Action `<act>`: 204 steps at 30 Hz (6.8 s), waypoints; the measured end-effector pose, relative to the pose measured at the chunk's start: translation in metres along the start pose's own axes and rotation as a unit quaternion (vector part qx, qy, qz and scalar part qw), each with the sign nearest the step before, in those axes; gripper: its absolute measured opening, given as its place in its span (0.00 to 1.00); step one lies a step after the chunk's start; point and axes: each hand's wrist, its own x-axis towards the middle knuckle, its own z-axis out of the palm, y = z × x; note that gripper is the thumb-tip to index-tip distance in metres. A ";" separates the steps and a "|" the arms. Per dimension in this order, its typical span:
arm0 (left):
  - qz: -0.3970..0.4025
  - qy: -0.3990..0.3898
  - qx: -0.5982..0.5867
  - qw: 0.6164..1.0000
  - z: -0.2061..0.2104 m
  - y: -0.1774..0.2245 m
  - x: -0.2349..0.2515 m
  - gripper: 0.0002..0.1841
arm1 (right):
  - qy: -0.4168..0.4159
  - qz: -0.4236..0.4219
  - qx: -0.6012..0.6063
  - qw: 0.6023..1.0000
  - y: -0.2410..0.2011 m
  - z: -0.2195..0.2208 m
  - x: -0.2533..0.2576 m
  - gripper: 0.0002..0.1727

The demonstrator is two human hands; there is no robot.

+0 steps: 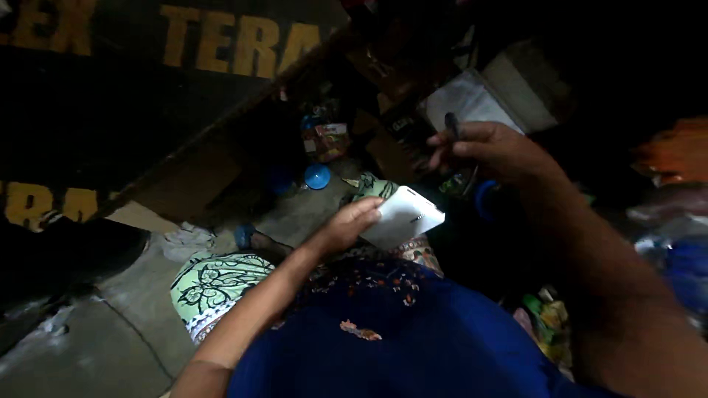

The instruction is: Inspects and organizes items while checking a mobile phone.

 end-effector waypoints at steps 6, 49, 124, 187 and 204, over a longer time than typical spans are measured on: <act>0.033 -0.040 0.044 0.998 0.022 0.021 0.021 0.18 | -0.102 0.039 -0.142 0.984 -0.045 -0.013 -0.016 0.09; -0.011 -0.185 0.480 0.858 0.020 -0.039 0.065 0.23 | 0.345 0.361 -0.504 0.705 0.046 -0.062 -0.183 0.18; 0.018 -0.174 0.466 0.867 0.017 -0.048 0.064 0.22 | 0.261 0.282 -0.595 0.706 0.121 -0.065 -0.145 0.25; 0.060 -0.124 0.445 0.885 0.002 -0.049 0.040 0.21 | 0.583 0.419 0.101 0.689 0.259 0.086 -0.085 0.31; 0.105 -0.114 0.425 0.892 -0.001 -0.057 0.039 0.19 | 0.421 0.534 -0.058 0.731 0.290 0.077 -0.067 0.32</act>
